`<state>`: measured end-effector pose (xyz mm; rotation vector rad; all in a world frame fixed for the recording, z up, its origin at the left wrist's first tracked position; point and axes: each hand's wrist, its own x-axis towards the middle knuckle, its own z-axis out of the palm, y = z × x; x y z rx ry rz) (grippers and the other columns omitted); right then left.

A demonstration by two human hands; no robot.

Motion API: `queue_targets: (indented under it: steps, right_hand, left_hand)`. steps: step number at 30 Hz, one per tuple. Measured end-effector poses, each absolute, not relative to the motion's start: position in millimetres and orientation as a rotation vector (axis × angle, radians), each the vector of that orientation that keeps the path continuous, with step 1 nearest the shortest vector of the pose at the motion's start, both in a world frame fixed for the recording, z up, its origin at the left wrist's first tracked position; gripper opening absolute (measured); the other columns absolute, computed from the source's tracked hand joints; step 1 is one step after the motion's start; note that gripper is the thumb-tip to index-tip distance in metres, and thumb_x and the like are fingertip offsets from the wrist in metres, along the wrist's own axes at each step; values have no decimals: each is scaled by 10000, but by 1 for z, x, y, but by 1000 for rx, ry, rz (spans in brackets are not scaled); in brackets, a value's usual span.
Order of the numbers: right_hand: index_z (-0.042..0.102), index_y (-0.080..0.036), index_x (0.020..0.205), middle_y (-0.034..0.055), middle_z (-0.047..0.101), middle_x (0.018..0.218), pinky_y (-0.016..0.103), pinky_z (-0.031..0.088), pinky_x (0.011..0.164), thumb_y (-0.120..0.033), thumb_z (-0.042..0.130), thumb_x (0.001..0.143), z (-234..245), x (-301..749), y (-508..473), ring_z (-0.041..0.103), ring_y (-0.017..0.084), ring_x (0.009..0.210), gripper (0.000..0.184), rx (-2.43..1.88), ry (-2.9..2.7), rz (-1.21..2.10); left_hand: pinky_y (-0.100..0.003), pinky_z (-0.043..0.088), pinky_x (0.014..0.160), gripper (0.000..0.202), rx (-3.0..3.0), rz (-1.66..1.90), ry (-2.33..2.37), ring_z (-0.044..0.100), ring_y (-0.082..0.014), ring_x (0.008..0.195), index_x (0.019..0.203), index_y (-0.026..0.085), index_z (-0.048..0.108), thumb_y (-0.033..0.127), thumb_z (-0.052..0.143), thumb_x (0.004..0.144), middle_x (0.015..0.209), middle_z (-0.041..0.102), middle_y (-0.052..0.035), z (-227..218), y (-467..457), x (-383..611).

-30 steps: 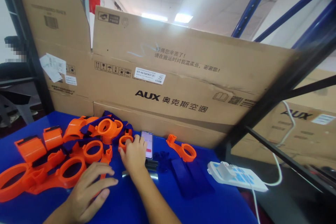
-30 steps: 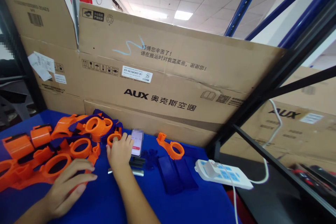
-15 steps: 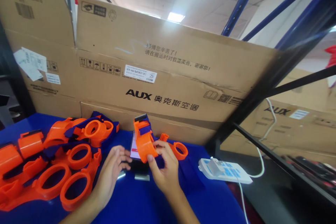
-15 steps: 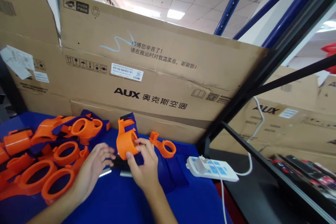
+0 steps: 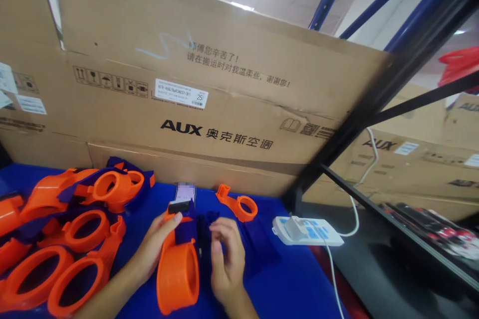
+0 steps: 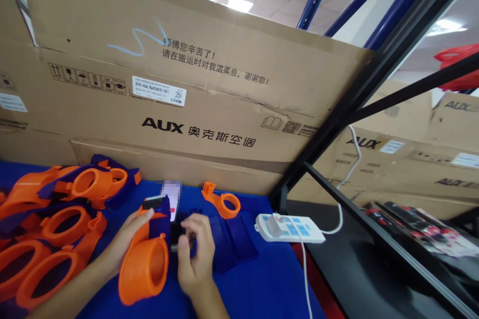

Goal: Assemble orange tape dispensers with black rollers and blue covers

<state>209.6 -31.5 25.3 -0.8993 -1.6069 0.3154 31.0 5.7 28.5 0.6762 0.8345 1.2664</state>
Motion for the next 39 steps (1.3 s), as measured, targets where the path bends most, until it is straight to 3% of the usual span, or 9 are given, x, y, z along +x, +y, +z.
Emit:
queue_targets:
  steps: [3, 7, 19, 23, 28, 35, 39]
  right_hand:
    - [610, -203, 924, 20, 589, 787, 271, 435, 598, -317, 534, 1020, 31, 213, -23, 554, 157, 660, 167, -1074, -1702, 448]
    - [478, -216, 746, -17, 522, 689, 256, 377, 590, -287, 506, 1031, 32, 215, -19, 504, 138, 626, 295, -1153, -1871, 481]
    - [438, -234, 876, 9, 571, 758, 268, 358, 615, -205, 395, 1038, 18, 213, -23, 536, 169, 644, 170, -1233, -2144, 352]
    - [450, -233, 938, 25, 603, 806, 266, 386, 638, -227, 348, 1062, 18, 211, -25, 564, 179, 675, 161, -1202, -2133, 440]
    - [455, -235, 949, 29, 605, 811, 275, 397, 654, -250, 313, 1077, 15, 210, -30, 564, 183, 678, 192, -1149, -2117, 500]
    - [485, -219, 1010, 74, 646, 885, 300, 445, 719, -257, 274, 1079, 16, 213, -31, 617, 207, 759, 226, -1080, -2120, 543]
    - [494, -225, 951, 41, 616, 806, 286, 422, 655, -278, 292, 1081, 19, 211, -30, 570, 181, 674, 246, -1053, -2086, 571]
  left_hand:
    - [-301, 513, 938, 354, 898, 1205, 859, 692, -255, 1057, 1076, 194, 797, 401, 834, 791, 1090, 798, -71, 28, 3, 32]
    - [-337, 497, 977, 358, 1112, 1151, 844, 680, -275, 1080, 1122, 211, 791, 438, 775, 846, 1127, 790, -74, 29, 1, 32]
    - [-376, 503, 951, 445, 1244, 1104, 1011, 680, -303, 1058, 1058, 183, 792, 567, 608, 932, 1021, 802, -85, 16, 10, 32]
    - [-377, 523, 942, 439, 1220, 1135, 951, 703, -284, 1004, 1119, 175, 785, 540, 628, 932, 1087, 801, -95, 18, 7, 32]
    - [-364, 532, 978, 427, 1120, 1178, 911, 702, -286, 1091, 1152, 190, 785, 521, 686, 901, 1129, 799, -98, 20, 2, 32]
    - [-442, 486, 1066, 478, 976, 1206, 957, 647, -347, 1219, 1125, 181, 789, 539, 780, 808, 1181, 778, -133, 12, -3, 28]
    - [-469, 469, 1080, 485, 919, 1212, 929, 656, -358, 1203, 1095, 169, 789, 540, 799, 783, 1178, 776, -141, 10, -3, 28]
